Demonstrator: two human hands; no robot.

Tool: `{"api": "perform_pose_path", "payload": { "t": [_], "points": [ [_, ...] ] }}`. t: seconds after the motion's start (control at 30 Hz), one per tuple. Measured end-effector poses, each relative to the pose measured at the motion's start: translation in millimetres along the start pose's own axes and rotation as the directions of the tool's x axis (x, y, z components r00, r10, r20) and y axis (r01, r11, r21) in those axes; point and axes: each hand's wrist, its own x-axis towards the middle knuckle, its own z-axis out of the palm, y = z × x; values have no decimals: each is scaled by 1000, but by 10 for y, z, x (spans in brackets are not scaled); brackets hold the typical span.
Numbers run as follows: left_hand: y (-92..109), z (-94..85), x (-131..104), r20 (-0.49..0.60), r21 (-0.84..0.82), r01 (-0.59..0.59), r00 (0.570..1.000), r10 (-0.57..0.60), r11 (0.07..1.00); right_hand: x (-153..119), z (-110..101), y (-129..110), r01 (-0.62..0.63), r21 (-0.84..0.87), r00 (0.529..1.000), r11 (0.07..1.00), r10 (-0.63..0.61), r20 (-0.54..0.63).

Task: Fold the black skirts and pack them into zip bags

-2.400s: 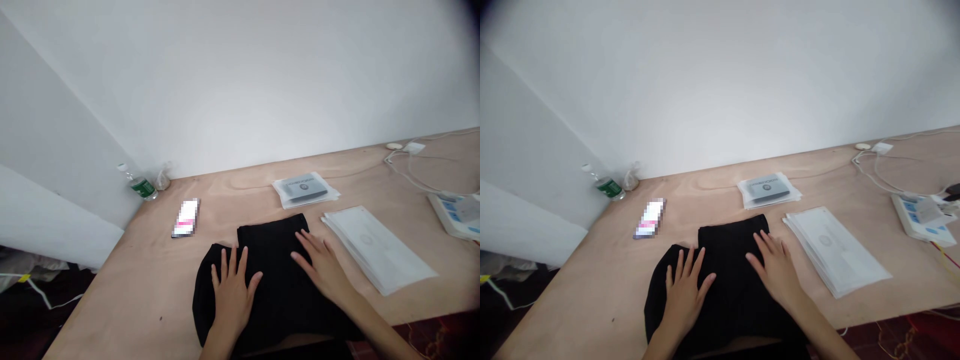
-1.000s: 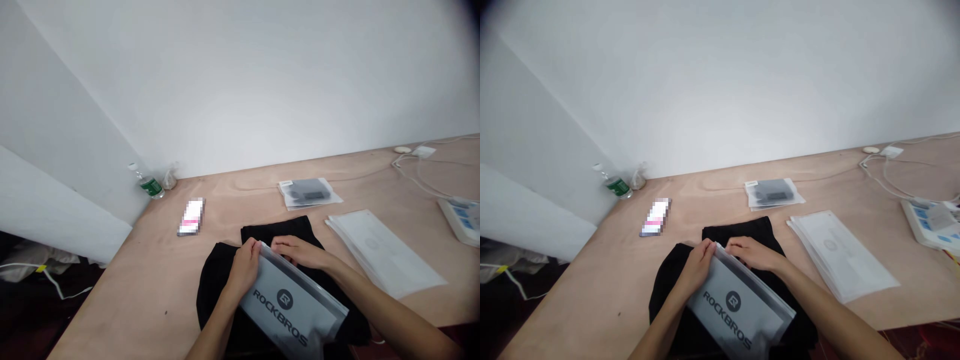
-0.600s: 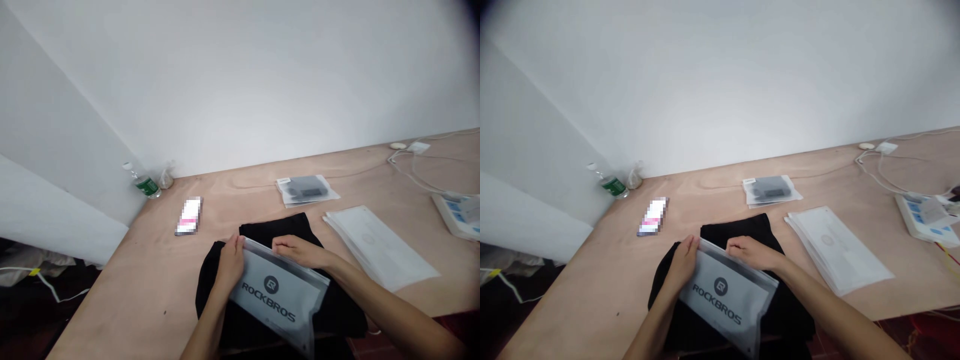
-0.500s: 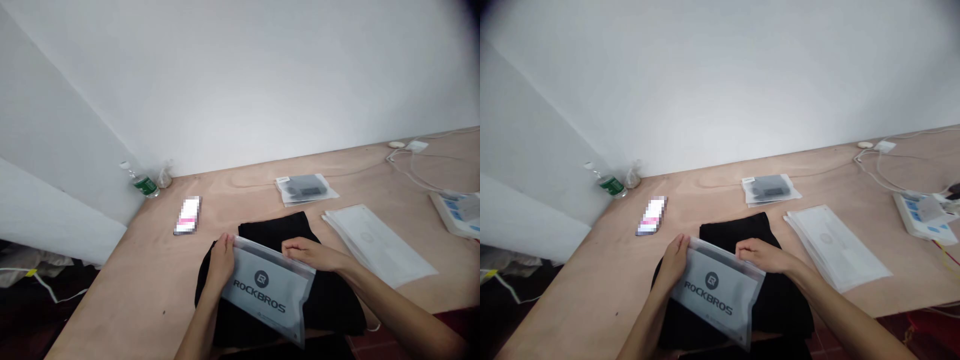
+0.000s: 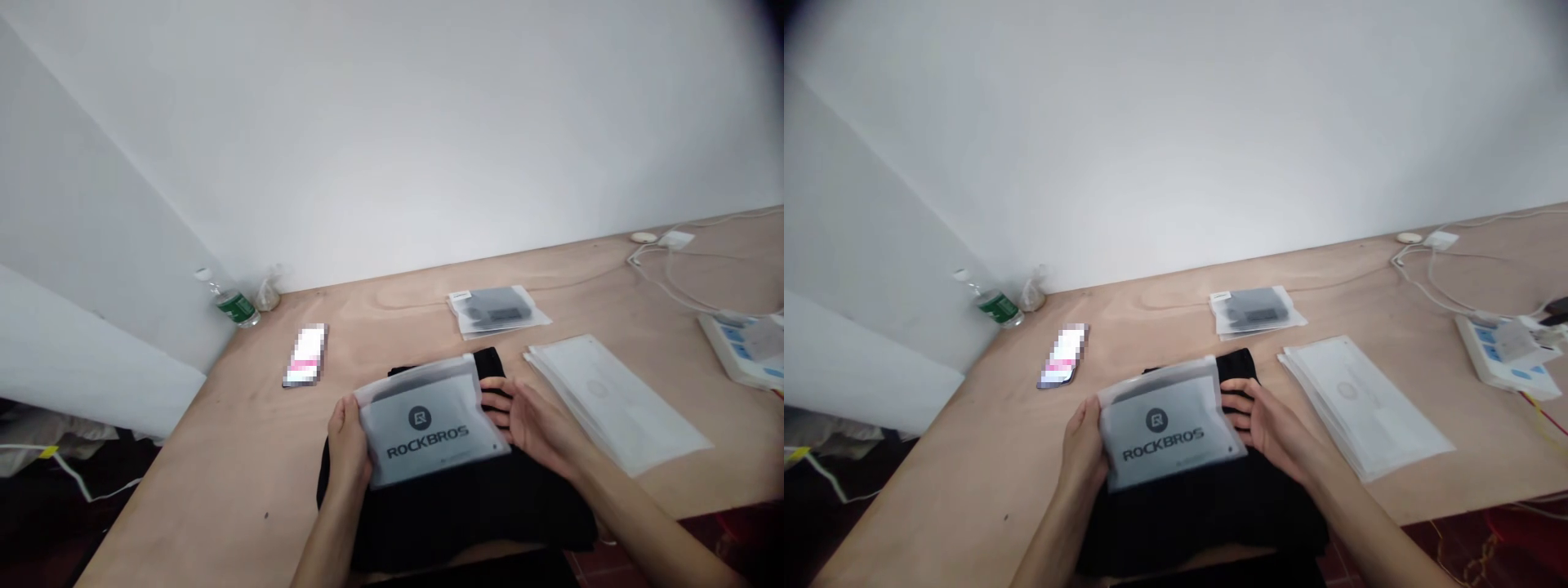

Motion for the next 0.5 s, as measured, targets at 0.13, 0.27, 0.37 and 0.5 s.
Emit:
{"api": "perform_pose_path", "payload": {
  "t": [0.13,0.27,0.37,0.5],
  "points": [
    [-1,176,-417,-68,-167,67,995,-79,984,-41,212,332,167,236,976,957,-127,-175],
    [28,182,-682,132,-198,87,989,-61,976,-74,366,475,150,195,938,969,-77,-338],
    [154,53,-590,120,-55,-107,986,113,993,-109,367,386,106,156,934,982,-45,-354],
    [371,-60,-387,403,123,-147,911,86,981,-164,340,233,64,123,970,990,-32,-243]
  ]
}}
